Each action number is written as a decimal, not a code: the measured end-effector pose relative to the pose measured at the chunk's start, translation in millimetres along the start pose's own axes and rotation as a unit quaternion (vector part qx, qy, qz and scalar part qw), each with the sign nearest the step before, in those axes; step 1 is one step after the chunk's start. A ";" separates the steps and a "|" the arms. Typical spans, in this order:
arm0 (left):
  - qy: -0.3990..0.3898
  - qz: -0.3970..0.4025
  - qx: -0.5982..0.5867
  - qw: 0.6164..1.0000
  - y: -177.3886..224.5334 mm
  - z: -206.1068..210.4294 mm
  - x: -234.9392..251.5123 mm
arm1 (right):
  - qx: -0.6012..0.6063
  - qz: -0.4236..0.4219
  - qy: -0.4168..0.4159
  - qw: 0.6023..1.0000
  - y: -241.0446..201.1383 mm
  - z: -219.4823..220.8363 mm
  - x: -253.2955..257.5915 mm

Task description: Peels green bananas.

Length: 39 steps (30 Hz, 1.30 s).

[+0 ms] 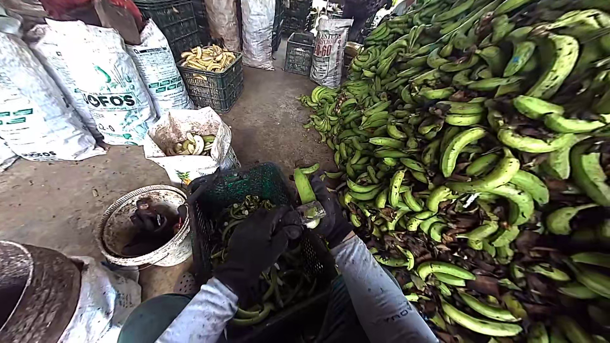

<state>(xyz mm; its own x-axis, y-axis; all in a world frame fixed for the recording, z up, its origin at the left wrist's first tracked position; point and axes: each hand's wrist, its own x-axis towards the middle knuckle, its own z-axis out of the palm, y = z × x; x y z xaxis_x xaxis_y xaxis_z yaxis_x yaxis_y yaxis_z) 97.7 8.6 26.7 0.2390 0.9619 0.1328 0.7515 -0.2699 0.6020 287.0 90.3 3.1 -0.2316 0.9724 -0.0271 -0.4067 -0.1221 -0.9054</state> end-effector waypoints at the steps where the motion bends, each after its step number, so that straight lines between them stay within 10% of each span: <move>1: 0.019 0.000 0.012 1.000 -3.4 2.9 2.2 | 0.002 0.005 0.001 1.000 1.3 3.9 -3.3; 9: 0.205 -0.156 -0.009 0.966 -42.0 -19.9 30.7 | 0.007 0.034 -0.092 0.995 21.1 8.0 -21.2; 17: -0.040 -0.012 -0.196 0.980 -16.5 0.9 -11.9 | -0.025 -0.082 -0.017 0.996 8.8 -18.4 2.0; 25: 0.114 -0.100 -0.016 0.988 -37.5 -1.2 16.6 | 0.107 0.063 -0.121 0.985 33.5 3.0 -15.1; 39: 0.026 -0.031 -0.249 0.968 0.9 23.6 -20.0 | -0.146 -0.193 0.187 0.952 -0.2 10.0 -1.1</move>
<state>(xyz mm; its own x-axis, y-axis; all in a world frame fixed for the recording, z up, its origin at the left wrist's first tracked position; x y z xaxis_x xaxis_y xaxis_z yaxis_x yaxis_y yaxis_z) 108.2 -11.9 6.0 0.1627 0.9799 0.1154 0.3700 -0.1690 0.9135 278.5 87.3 7.6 0.2395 0.9426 0.2325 -0.1217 0.2668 -0.9560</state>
